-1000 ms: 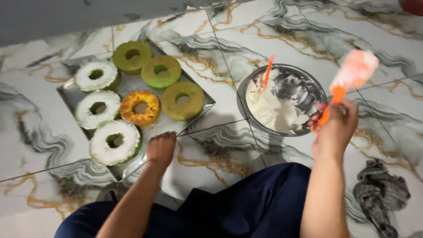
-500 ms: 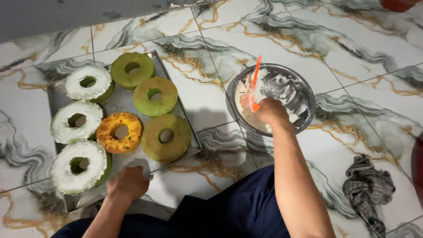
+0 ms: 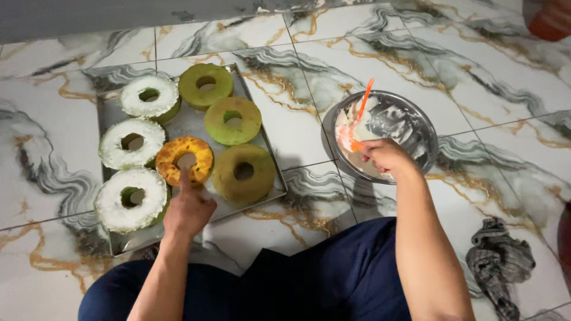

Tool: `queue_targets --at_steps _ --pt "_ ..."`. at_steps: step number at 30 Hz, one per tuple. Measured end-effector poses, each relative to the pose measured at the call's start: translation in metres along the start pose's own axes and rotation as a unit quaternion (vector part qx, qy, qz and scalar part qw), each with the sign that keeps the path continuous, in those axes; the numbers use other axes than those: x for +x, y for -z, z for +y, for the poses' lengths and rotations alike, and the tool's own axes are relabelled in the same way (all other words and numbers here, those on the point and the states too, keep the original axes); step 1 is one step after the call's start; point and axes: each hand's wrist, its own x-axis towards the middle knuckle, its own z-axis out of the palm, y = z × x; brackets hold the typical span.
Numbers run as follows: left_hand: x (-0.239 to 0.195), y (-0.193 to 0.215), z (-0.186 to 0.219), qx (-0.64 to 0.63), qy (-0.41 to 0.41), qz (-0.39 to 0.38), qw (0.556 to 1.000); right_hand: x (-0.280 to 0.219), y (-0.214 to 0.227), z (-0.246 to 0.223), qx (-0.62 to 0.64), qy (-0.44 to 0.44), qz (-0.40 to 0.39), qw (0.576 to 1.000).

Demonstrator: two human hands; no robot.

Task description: The person uses a spatula to spread white frosting onto several donuts arranged on a metal tray. The person scoops frosting from a metal bowl and applies it to each donut one at a time.

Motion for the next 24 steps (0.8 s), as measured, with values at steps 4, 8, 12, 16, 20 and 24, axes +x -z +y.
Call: queue_targets --at_steps 4,8,12,16,20,24 --pt "-0.002 0.009 0.004 -0.083 -0.073 0.101 0.989 -0.034 0.022 -0.007 0.195 -0.017 -0.037 0.980" --pt "0.021 0.043 0.007 -0.150 -0.240 0.315 0.906 -0.059 -0.004 -0.036 0.149 0.042 -0.023 0.988" --pt "0.061 0.081 0.001 -0.217 -0.248 0.397 0.856 -0.082 -0.107 -0.071 -0.039 0.309 -0.003 0.950" --pt "0.080 0.081 -0.007 -0.322 -0.186 0.435 0.820 -0.114 -0.198 -0.103 -0.199 0.328 0.113 0.916" --pt "0.103 0.083 -0.006 -0.482 -0.111 0.396 0.774 -0.116 -0.244 -0.131 -0.372 0.211 0.125 0.895" --pt "0.112 0.090 -0.016 -0.509 -0.167 0.439 0.721 -0.117 -0.280 -0.138 -0.375 0.302 0.112 0.869"
